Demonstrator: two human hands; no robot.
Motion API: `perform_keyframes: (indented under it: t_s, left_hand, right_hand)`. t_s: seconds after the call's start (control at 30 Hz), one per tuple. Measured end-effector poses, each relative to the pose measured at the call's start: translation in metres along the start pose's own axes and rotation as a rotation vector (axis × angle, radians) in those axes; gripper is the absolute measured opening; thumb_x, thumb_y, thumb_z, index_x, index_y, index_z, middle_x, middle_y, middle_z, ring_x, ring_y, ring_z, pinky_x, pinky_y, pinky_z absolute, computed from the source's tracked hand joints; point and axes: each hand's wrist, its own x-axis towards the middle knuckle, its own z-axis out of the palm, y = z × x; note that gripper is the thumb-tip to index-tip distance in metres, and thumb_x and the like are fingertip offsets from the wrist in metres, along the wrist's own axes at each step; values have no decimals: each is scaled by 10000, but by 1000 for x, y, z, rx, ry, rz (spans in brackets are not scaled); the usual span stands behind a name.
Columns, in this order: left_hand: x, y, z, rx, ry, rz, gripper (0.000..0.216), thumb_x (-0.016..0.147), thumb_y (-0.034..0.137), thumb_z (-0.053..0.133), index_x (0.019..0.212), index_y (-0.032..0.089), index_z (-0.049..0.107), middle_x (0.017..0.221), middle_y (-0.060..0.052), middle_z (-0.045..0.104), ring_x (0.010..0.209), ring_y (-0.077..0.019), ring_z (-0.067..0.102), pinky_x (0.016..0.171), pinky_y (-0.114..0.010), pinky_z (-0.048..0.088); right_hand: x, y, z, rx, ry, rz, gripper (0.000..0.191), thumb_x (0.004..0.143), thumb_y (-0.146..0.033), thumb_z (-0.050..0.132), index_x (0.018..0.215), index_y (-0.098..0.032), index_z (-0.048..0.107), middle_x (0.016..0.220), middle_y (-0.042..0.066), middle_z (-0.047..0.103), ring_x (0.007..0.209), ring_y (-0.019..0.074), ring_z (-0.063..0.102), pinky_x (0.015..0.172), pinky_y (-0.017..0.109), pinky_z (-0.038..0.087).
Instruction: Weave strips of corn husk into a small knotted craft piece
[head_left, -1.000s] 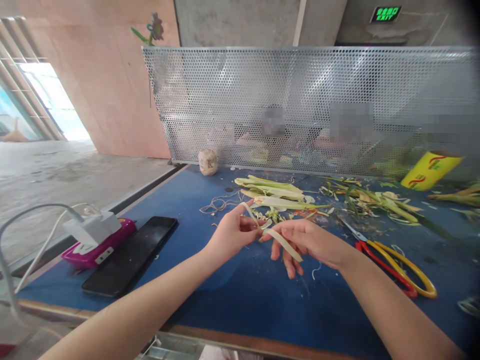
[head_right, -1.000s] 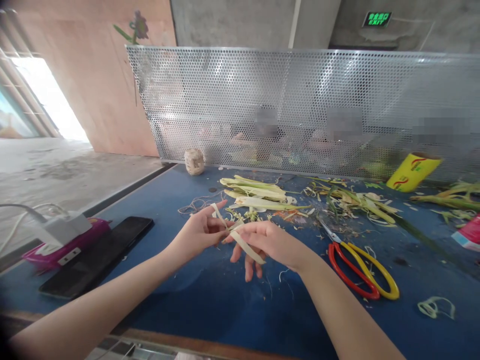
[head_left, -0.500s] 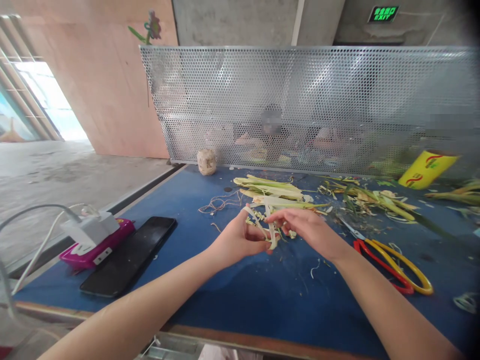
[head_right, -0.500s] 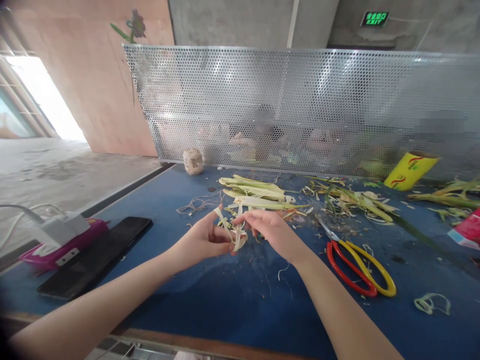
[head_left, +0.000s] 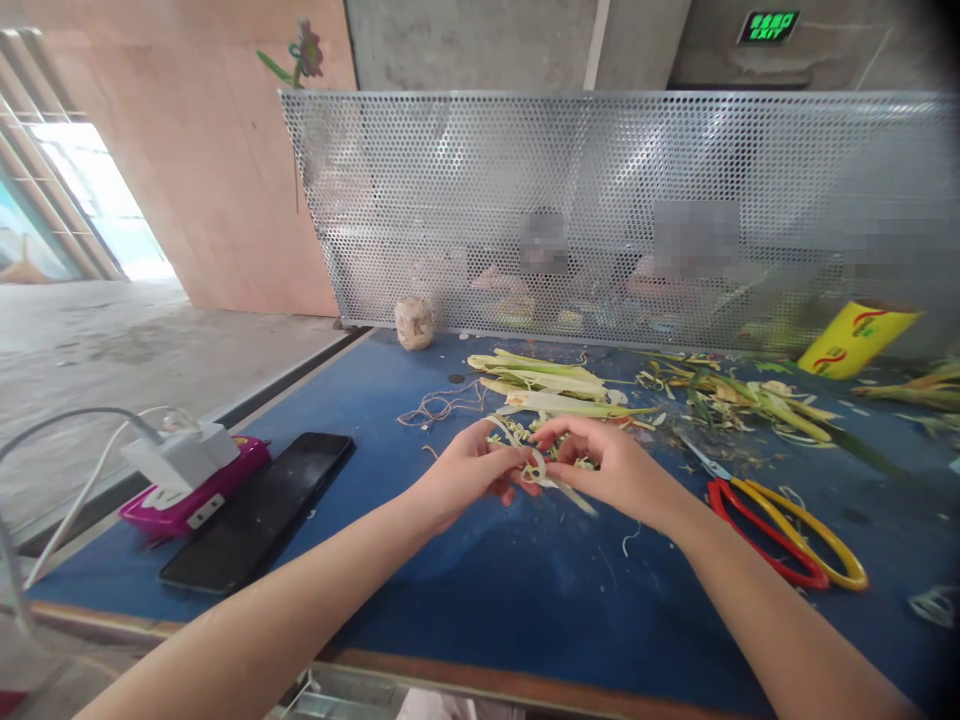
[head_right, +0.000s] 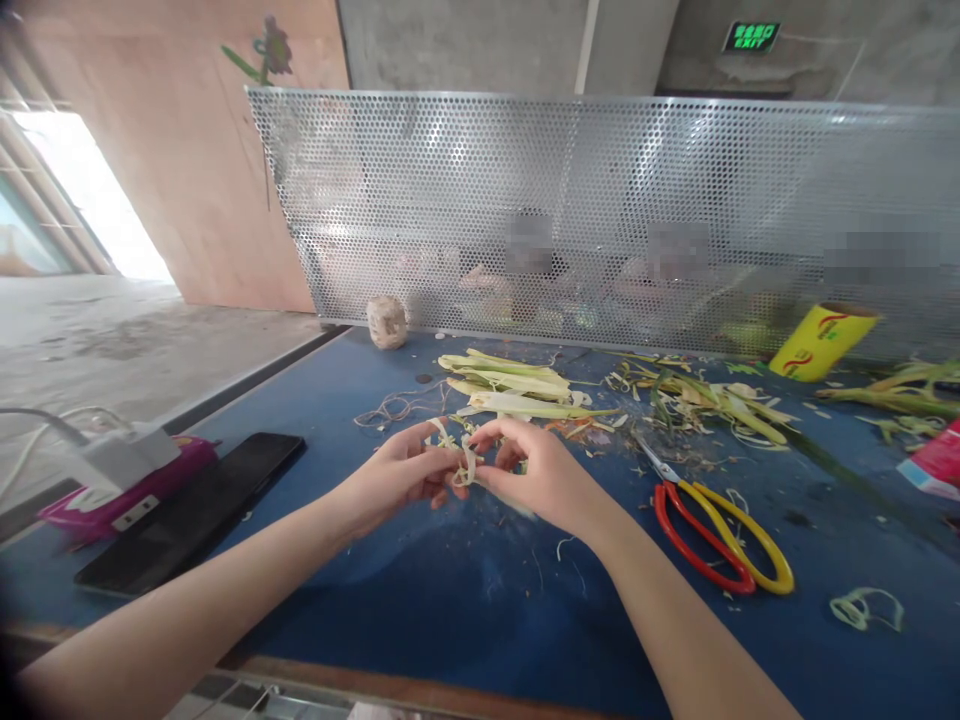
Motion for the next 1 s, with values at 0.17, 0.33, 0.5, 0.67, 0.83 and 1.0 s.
perform_keyframes:
  t_s: [0.17,0.33,0.5,0.67,0.83,1.0]
  left_hand:
    - [0,-2,-3,88,11,19,789,651,327,703,1238,92,231,594,-13,633,466,-101,537,433,-202,367]
    - [2,-4,-5,94,10,40,746,583,279,754,1157,117,306,543,37,600,406,-69,469,424,-192,337]
    - [4,-5,-7,157,54,26,611,570,307,749,1015,151,360,553,35,616,386,-65,455,389,-180,290]
    - [3,-7,-6,184,-62,-3,355,614,203,689,846,156,425,521,46,589,388,-56,441,390,-178,284]
    - [1,-7,-3,213,-152,26,244,637,167,659,790,139,471,567,19,596,422,-49,446,400,-175,287]
    - [-4,-7,1,138,-283,-38,409,619,129,682,989,128,506,761,-41,634,609,-88,560,568,-215,424]
  right_hand:
    - [-1,0,4,2,-15,-46,273,762,-295,577,1024,-225,554,689,-14,525,583,105,483,528,220,398]
    - [-4,3,4,4,-52,-34,323,773,-291,562,1089,-253,510,833,6,549,510,69,425,443,192,345]
    - [-5,1,-4,49,-93,10,266,787,-271,548,1049,-235,525,708,-24,521,494,67,429,443,186,336]
    - [-5,-7,-1,371,-280,3,220,820,-234,507,1035,-196,525,787,16,623,715,114,591,626,219,463]
    - [-3,-7,2,416,-259,-6,188,848,-189,446,993,-196,566,915,31,649,836,119,614,772,258,467]
    - [-1,-3,0,333,-177,-61,238,854,-165,426,1060,-221,531,832,7,637,748,107,577,672,232,464]
